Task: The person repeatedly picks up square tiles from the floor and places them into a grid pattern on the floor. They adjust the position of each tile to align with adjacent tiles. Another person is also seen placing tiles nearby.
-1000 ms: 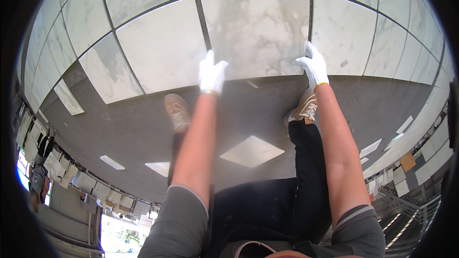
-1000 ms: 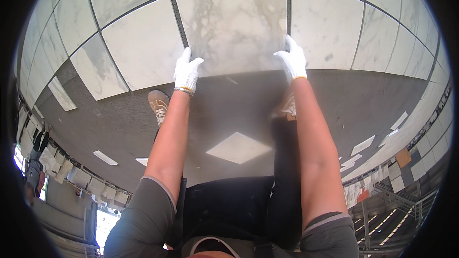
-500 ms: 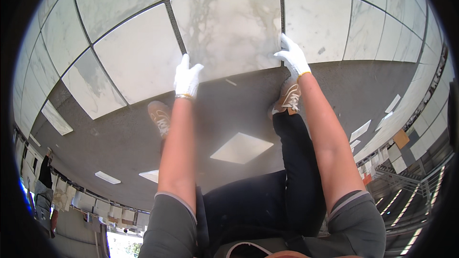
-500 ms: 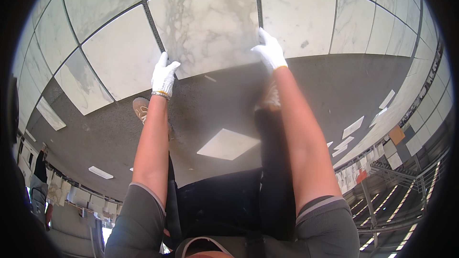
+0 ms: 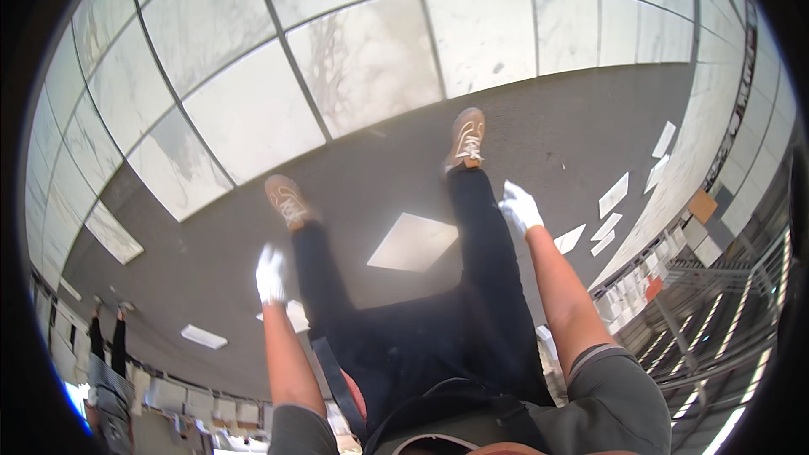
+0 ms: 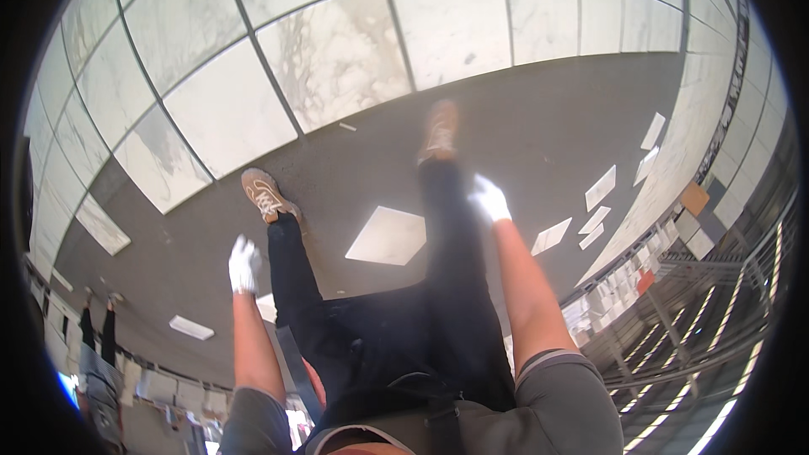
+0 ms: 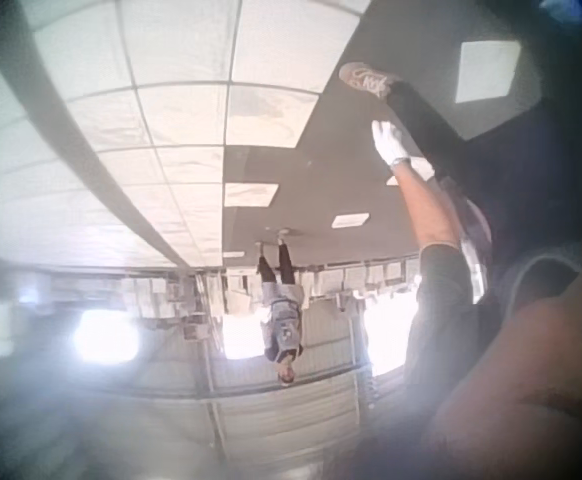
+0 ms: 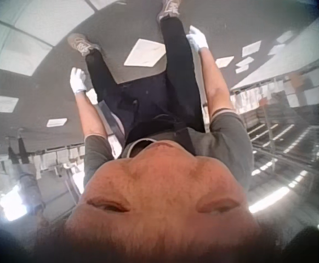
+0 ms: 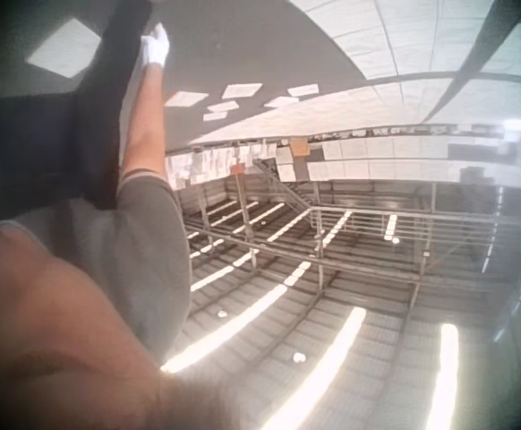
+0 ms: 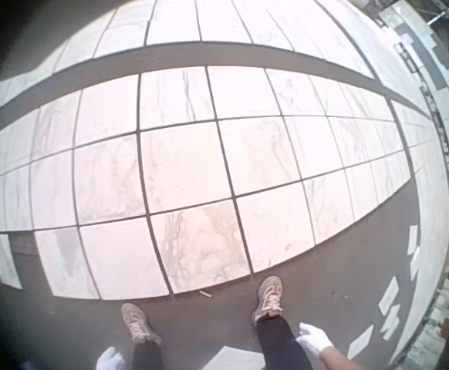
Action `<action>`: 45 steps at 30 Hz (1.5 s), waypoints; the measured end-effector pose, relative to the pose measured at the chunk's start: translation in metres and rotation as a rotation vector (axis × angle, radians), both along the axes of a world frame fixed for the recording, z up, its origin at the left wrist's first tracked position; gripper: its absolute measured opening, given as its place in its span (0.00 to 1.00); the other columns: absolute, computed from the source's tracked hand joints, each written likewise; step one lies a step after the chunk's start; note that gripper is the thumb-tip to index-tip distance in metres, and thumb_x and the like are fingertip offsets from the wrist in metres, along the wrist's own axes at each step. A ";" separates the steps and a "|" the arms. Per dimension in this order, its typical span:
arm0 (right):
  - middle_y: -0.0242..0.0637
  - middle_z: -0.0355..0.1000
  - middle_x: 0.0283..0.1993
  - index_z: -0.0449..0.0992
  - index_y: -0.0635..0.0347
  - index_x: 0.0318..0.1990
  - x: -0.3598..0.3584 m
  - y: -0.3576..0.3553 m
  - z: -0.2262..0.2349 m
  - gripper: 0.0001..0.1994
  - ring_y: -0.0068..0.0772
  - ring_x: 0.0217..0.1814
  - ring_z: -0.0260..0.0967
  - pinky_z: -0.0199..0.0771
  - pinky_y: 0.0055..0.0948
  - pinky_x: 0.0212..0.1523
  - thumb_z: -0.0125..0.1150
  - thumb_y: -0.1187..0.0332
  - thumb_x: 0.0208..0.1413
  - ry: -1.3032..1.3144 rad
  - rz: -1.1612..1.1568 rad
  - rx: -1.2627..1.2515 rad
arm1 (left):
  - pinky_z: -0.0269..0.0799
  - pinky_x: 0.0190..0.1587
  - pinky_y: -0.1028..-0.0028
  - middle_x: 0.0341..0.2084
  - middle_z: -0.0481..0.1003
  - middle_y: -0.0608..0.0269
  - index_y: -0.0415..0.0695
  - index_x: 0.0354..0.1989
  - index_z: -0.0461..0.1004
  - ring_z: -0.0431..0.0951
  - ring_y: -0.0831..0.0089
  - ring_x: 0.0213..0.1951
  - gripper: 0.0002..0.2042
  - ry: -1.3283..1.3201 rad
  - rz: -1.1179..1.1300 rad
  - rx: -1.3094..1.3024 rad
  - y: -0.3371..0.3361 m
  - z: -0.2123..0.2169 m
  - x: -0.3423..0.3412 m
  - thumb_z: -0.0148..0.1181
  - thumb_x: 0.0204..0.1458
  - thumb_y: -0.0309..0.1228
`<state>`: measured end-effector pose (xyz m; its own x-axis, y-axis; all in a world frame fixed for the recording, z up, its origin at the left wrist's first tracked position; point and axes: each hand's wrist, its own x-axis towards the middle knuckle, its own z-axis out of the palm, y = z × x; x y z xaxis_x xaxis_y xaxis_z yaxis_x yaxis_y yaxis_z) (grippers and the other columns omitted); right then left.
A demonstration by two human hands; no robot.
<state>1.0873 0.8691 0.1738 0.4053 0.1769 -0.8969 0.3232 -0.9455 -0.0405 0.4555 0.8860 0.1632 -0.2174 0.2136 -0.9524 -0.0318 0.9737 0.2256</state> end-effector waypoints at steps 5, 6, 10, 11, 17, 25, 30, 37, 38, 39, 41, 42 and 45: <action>0.41 0.64 0.71 0.64 0.55 0.70 0.004 -0.073 0.082 0.35 0.39 0.70 0.63 0.74 0.35 0.49 0.62 0.78 0.51 0.017 -0.139 -0.107 | 0.53 0.17 0.74 0.13 0.57 0.78 0.59 0.21 0.62 0.59 0.80 0.15 0.16 0.150 0.307 -0.189 -0.070 0.145 -0.048 0.47 0.66 0.36; 0.41 0.64 0.71 0.64 0.54 0.70 0.002 -0.078 0.096 0.35 0.40 0.70 0.64 0.74 0.36 0.49 0.62 0.78 0.51 0.077 -0.230 -0.046 | 0.53 0.16 0.74 0.12 0.55 0.77 0.59 0.19 0.57 0.59 0.78 0.14 0.18 0.098 0.292 -0.210 -0.078 0.171 -0.051 0.42 0.66 0.35; 0.44 0.63 0.71 0.63 0.55 0.71 -0.004 -0.084 0.130 0.35 0.41 0.70 0.64 0.73 0.37 0.51 0.61 0.78 0.52 0.105 -0.392 0.026 | 0.64 0.22 0.75 0.27 0.71 0.69 0.43 0.50 0.72 0.69 0.78 0.22 0.11 0.162 0.176 -0.242 -0.080 0.247 -0.041 0.55 0.59 0.25; 0.45 0.63 0.71 0.62 0.55 0.71 -0.001 -0.086 0.134 0.35 0.42 0.69 0.64 0.72 0.37 0.52 0.60 0.78 0.52 0.116 -0.491 0.040 | 0.69 0.27 0.72 0.35 0.73 0.65 0.43 0.57 0.70 0.73 0.74 0.27 0.17 0.206 0.134 -0.246 -0.075 0.255 -0.027 0.56 0.59 0.26; 0.49 0.61 0.72 0.60 0.56 0.72 0.049 -0.089 0.152 0.36 0.44 0.70 0.63 0.69 0.41 0.56 0.62 0.76 0.52 0.188 -0.394 0.126 | 0.73 0.34 0.71 0.38 0.74 0.66 0.41 0.68 0.62 0.76 0.71 0.33 0.28 0.146 0.121 -0.095 -0.003 0.301 0.054 0.59 0.57 0.26; 0.44 0.67 0.65 0.65 0.55 0.68 0.192 -0.080 0.200 0.29 0.40 0.57 0.71 0.70 0.43 0.52 0.60 0.72 0.57 0.066 -0.643 0.192 | 0.69 0.33 0.81 0.41 0.75 0.67 0.38 0.70 0.60 0.73 0.82 0.33 0.31 0.177 0.096 0.124 0.045 0.322 0.191 0.60 0.57 0.26; 0.17 0.56 0.18 0.71 0.40 0.29 0.214 -0.102 0.229 0.12 0.16 0.15 0.50 0.48 0.24 0.18 0.54 0.56 0.68 0.086 -0.633 0.110 | 0.69 0.34 0.81 0.45 0.75 0.66 0.37 0.69 0.61 0.73 0.82 0.34 0.30 0.117 0.161 0.105 0.022 0.328 0.193 0.62 0.57 0.26; 0.37 0.73 0.53 0.66 0.57 0.68 0.181 -0.061 0.298 0.31 0.33 0.43 0.73 0.74 0.34 0.34 0.63 0.73 0.55 0.188 -0.376 -0.098 | 0.70 0.55 0.72 0.65 0.67 0.51 0.36 0.70 0.58 0.72 0.69 0.56 0.33 0.113 0.176 0.096 -0.041 0.343 0.166 0.61 0.56 0.28; 0.37 0.74 0.53 0.66 0.57 0.68 0.173 -0.044 0.306 0.30 0.31 0.42 0.73 0.74 0.33 0.33 0.63 0.73 0.55 0.216 -0.349 -0.070 | 0.70 0.54 0.73 0.64 0.67 0.52 0.36 0.70 0.58 0.73 0.69 0.55 0.33 0.122 0.136 0.106 -0.049 0.348 0.162 0.62 0.56 0.28; 0.37 0.74 0.52 0.67 0.57 0.68 0.167 -0.027 0.315 0.30 0.30 0.41 0.73 0.74 0.31 0.32 0.63 0.73 0.55 0.211 -0.278 -0.048 | 0.68 0.48 0.75 0.55 0.69 0.57 0.37 0.65 0.62 0.72 0.74 0.48 0.27 -0.002 0.521 0.043 -0.058 0.353 0.156 0.61 0.56 0.28; 0.35 0.76 0.44 0.70 0.57 0.65 0.152 0.008 0.329 0.27 0.25 0.34 0.73 0.71 0.27 0.27 0.62 0.74 0.56 0.196 -0.113 0.044 | 0.62 0.33 0.80 0.35 0.68 0.70 0.42 0.53 0.69 0.67 0.82 0.33 0.16 -0.042 0.642 0.135 -0.080 0.368 0.149 0.61 0.57 0.27; 0.34 0.77 0.43 0.71 0.57 0.64 0.148 0.027 0.338 0.26 0.25 0.33 0.73 0.71 0.27 0.26 0.62 0.74 0.56 0.228 -0.113 0.060 | 0.57 0.25 0.82 0.25 0.66 0.77 0.44 0.46 0.71 0.64 0.87 0.25 0.10 -0.020 0.536 0.263 -0.096 0.377 0.147 0.61 0.57 0.27; 0.31 0.77 0.38 0.72 0.58 0.62 0.113 0.098 0.345 0.24 0.25 0.30 0.73 0.72 0.26 0.26 0.62 0.76 0.55 0.376 -0.040 0.105 | 0.60 0.25 0.80 0.25 0.65 0.76 0.42 0.53 0.70 0.64 0.85 0.25 0.17 0.099 0.570 0.224 -0.140 0.382 0.131 0.61 0.55 0.24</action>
<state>1.2001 0.9667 0.5192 0.0601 0.2662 -0.9620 0.2308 -0.9414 -0.2461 0.5864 0.7462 0.5455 -0.4412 0.2299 -0.8675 -0.5018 0.7381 0.4509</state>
